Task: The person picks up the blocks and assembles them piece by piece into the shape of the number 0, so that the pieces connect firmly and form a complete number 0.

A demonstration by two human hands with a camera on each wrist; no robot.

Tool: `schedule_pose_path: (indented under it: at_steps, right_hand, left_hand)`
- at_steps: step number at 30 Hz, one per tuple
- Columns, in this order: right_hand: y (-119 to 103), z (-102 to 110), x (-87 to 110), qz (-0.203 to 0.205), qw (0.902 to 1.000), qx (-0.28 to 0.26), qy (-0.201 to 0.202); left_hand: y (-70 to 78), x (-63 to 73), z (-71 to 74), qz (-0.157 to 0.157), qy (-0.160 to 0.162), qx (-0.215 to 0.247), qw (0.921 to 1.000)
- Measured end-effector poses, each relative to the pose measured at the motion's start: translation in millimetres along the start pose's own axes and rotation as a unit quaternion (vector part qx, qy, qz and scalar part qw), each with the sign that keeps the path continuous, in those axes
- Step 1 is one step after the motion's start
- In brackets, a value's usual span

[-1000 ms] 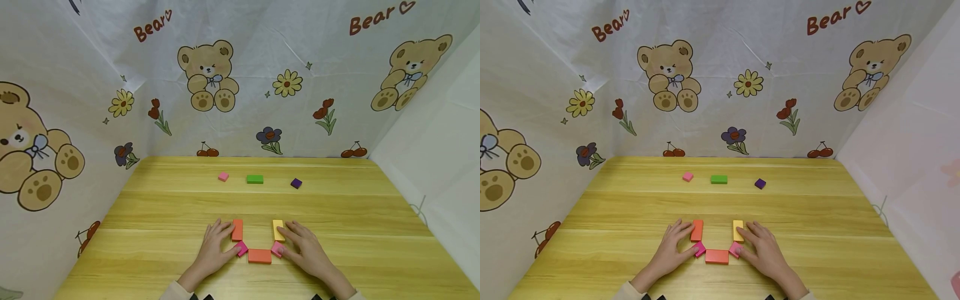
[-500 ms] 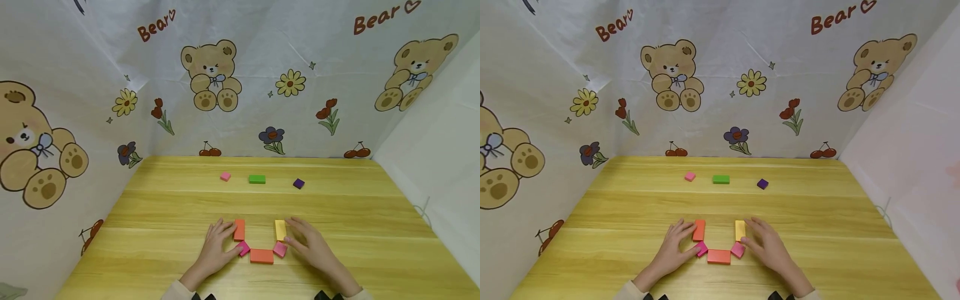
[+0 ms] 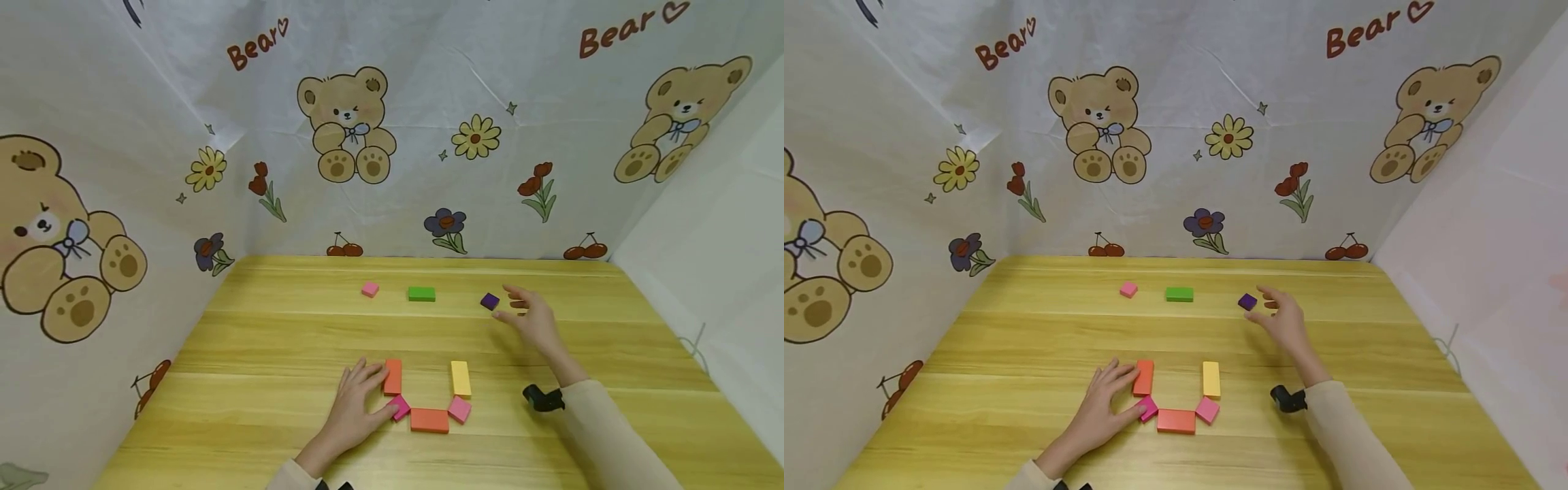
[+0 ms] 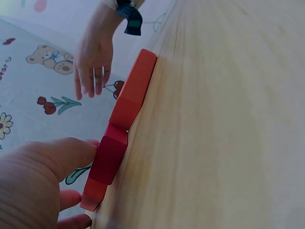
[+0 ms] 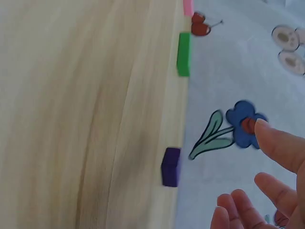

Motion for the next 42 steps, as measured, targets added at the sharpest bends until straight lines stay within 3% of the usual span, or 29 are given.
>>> schedule_pose_path:
  at_steps: [5,10,32,42]
  right_hand:
    - [19.1,0.4,-22.2,-0.074,0.9964,-0.037,-0.019]
    - [26.7,-3.5,-31.4,-0.100,0.9936,-0.047,-0.023]
    - [49.3,-20.2,-47.7,-0.129,0.9904,-0.026,-0.040]
    - [53.1,-24.2,-49.8,-0.119,0.9923,-0.022,-0.026]
  left_hand:
    - [0.1,0.1,0.0,-0.001,0.003,-0.002,1.0000]
    - [0.6,0.4,0.2,-0.006,0.004,-0.002,1.0000]
    - [-0.3,0.9,-0.7,0.000,0.000,-0.001,1.0000]
    - [-0.7,0.9,-0.2,0.004,0.000,-0.002,1.0000]
Point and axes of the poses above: each hand's wrist, its own x-axis away from the middle knuckle, its own z-axis out of the back of the hand, y = z × x, the point moved 5 cm from there along -x, towards the middle knuckle, and after that the axes turned 4 degrees about -y, right-handed, at the moved point
